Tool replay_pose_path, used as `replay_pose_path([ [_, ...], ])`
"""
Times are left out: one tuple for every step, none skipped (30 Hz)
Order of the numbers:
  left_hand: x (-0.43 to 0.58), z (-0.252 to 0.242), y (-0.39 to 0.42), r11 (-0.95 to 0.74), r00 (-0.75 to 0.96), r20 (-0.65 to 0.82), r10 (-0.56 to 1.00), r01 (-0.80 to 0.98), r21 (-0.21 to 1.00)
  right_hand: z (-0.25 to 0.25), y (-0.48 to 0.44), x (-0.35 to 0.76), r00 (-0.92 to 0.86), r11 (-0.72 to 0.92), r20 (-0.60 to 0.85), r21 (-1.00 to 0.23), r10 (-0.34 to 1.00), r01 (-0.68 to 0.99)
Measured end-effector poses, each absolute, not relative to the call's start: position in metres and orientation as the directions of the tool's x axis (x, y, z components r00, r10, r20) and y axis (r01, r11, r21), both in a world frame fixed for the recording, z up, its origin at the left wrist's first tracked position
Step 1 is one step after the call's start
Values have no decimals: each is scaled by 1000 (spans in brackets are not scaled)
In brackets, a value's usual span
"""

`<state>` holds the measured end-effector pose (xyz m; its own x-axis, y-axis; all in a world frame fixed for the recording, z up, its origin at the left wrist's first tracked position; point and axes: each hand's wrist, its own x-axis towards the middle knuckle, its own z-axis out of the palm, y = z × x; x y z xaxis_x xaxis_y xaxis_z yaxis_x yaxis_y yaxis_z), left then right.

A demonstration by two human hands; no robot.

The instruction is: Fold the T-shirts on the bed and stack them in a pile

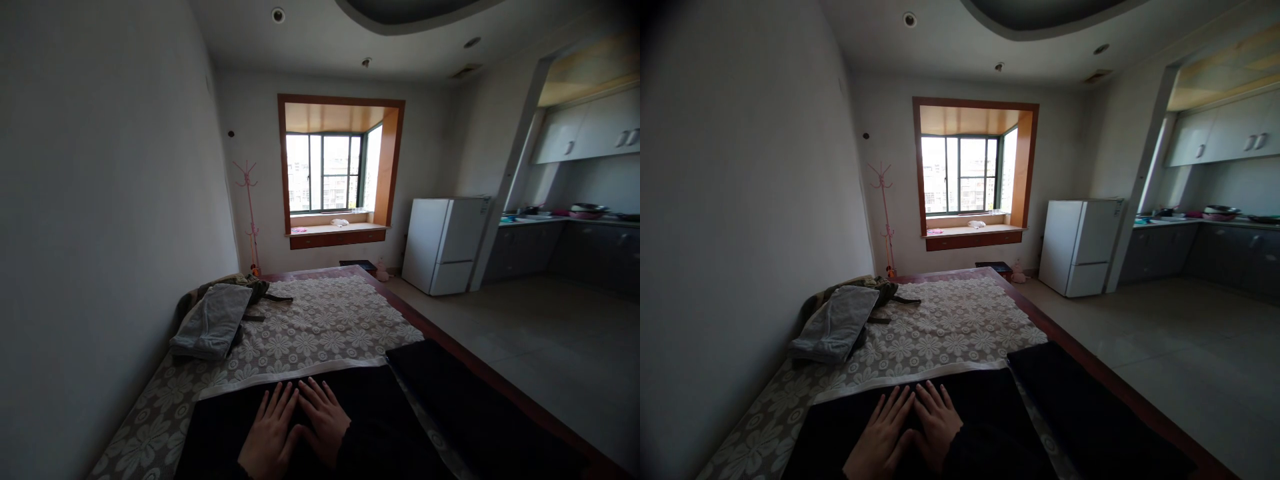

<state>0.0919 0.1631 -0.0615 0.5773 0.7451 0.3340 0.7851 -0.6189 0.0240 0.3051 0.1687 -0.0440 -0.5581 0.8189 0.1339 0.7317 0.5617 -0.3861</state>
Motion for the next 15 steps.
replay_pose_path([
  [92,-62,163,-619,576,337,745,785,25,-44,169,305,-558,562,133,-385,819,732],
  [92,-62,163,-618,575,336,746,786,25,-45,169,305,-559,562,131,-385,819,732],
  [92,-62,163,-616,574,334,748,787,27,-45,169,305,-559,561,130,-385,819,733],
  [92,-62,163,-615,573,330,750,788,28,-45,169,304,-557,559,127,-385,821,735],
  [91,-62,163,-615,574,327,751,788,29,-45,169,304,-555,556,126,-386,822,736],
  [91,-62,163,-616,574,326,751,787,30,-44,169,304,-554,555,125,-387,823,737],
  [91,-62,163,-617,576,326,750,786,31,-44,169,304,-554,555,126,-388,823,736],
  [91,-62,163,-618,576,328,749,786,31,-43,169,304,-554,556,129,-390,822,734],
  [91,-62,163,-619,577,329,748,785,32,-43,168,304,-555,558,132,-392,821,732],
  [91,-62,163,-619,577,329,748,784,32,-42,168,304,-558,561,134,-394,819,728],
  [91,-61,163,-619,577,327,749,785,33,-41,168,304,-560,563,134,-395,817,726],
  [91,-61,163,-618,577,323,750,785,35,-41,168,304,-561,562,131,-397,818,726],
  [91,-60,163,-617,577,317,753,786,36,-41,168,304,-560,559,126,-398,819,728],
  [91,-59,162,-616,577,309,756,787,37,-40,168,304,-558,554,119,-398,821,731],
  [91,-59,162,-615,577,301,759,788,38,-40,168,303,-555,550,113,-398,824,735],
])
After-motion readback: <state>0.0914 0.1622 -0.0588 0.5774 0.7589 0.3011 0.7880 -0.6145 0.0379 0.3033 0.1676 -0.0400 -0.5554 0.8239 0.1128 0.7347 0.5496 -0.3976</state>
